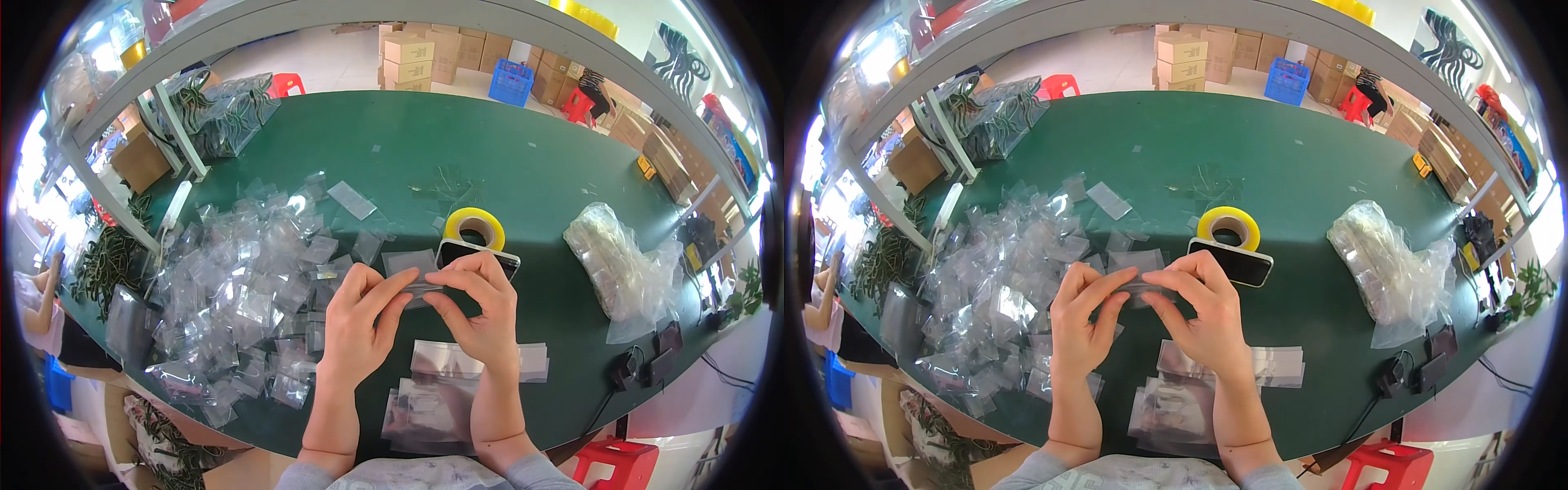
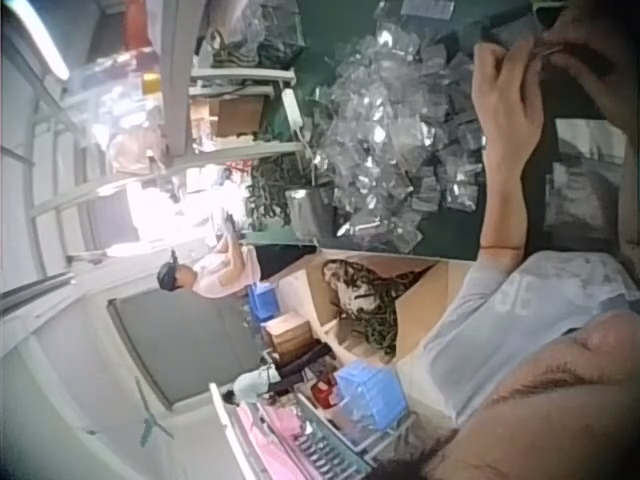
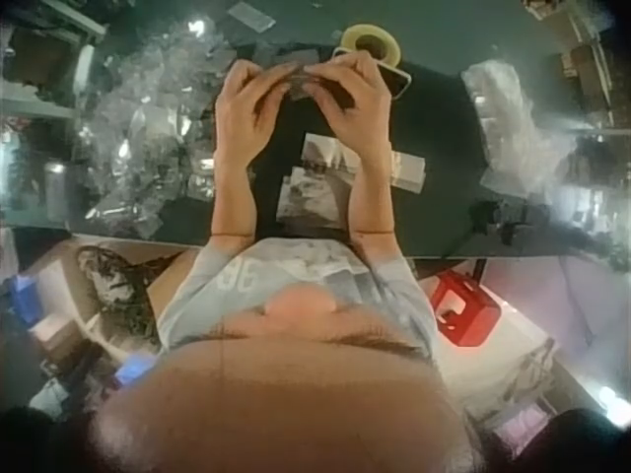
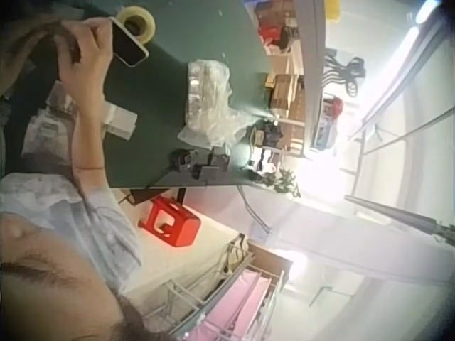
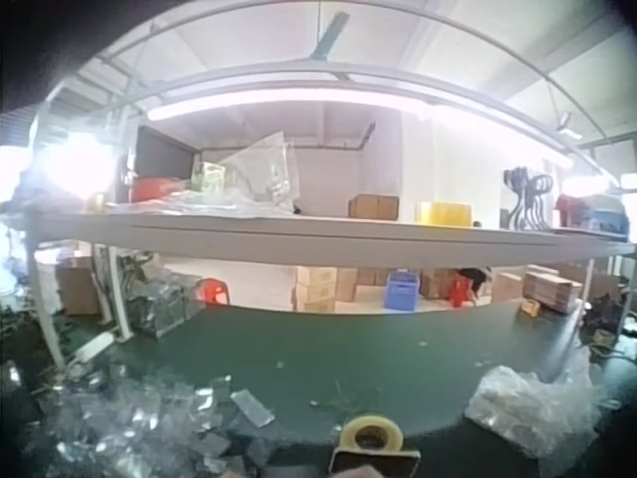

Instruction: Manually packaging small rectangular grey parts into individual clear plastic bags.

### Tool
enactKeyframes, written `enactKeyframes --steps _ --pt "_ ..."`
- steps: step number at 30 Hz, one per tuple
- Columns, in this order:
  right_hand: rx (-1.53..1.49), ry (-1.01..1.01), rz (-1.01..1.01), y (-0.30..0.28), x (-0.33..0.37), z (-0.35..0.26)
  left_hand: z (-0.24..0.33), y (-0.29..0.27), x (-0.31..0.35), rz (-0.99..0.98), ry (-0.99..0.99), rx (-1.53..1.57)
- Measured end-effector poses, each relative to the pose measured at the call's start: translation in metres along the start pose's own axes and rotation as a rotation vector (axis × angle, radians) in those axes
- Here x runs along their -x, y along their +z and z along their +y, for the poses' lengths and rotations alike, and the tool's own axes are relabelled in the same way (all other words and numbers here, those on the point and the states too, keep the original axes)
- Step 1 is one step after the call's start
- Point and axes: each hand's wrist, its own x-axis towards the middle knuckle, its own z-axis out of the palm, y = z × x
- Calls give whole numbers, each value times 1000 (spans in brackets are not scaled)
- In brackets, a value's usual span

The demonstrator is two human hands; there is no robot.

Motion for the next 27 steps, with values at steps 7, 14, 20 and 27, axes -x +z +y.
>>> enactKeyframes --steps 7,14,20,27 --pt "25 -59 9 0 0 1 -1 -1 -1 1 68 -42" --pt "-11 -64 -26 -2 3 3 -2 -3 -1 -16 100 -35" --pt "-23 2 -14 2 -3 -2 -7 -13 -1 71 13 -53" --pt "240 -55 -395 -20 -18 -21 -29 -64 1 691 -249 -173"
